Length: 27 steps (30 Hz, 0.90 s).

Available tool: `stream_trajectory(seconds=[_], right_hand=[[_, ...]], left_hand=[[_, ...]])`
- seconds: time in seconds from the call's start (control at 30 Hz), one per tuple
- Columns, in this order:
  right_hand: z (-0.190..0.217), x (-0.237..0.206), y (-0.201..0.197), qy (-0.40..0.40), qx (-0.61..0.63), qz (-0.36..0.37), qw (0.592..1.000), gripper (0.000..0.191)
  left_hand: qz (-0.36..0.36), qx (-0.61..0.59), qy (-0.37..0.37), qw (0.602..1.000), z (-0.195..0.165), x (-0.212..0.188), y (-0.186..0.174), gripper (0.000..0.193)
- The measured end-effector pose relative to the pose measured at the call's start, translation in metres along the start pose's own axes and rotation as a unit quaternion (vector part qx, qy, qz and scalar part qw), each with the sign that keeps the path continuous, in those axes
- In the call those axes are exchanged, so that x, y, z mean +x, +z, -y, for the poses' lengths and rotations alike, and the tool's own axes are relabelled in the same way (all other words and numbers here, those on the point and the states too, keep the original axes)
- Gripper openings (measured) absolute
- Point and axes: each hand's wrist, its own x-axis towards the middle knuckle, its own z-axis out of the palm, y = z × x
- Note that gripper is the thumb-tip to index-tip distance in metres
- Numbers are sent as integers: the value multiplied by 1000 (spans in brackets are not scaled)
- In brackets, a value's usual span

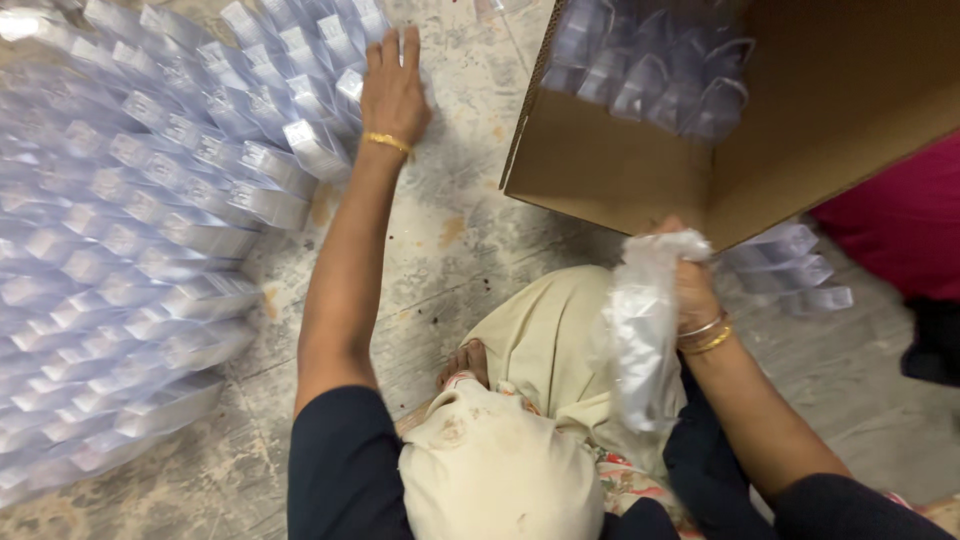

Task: The person sits on the floor and packs small plastic-wrapped milk bag packets into clear plastic bags one at a time, then places the filled bags into a cardboard box beside them. They repeatedly pick up wrapped packets, open a plastic bag, insert the packets, and set filled bags into the box.

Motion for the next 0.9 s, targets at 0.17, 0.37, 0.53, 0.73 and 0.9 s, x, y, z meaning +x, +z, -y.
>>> stream_trajectory(seconds=[0.17, 0.37, 0.53, 0.73, 0.9], right_hand=[[-9, 20, 42, 12, -167, -87, 982, 21], [-35, 43, 92, -122, -303, -10, 945, 21], [-48, 47, 104, -101, -287, -86, 949, 15], [-87, 55, 107, -157, -257, -53, 952, 12], [-110, 50, 131, -198, -456, 7, 868, 4]], left_hand=[[116, 148, 35, 981, 18, -8, 28, 34], [219, 100, 131, 962, 27, -21, 7, 26], [475, 55, 14, 878, 5, -66, -40, 34], [143, -285, -25, 948, -68, -128, -129, 54], [33, -501, -136, 854, -139, -156, -167, 24]])
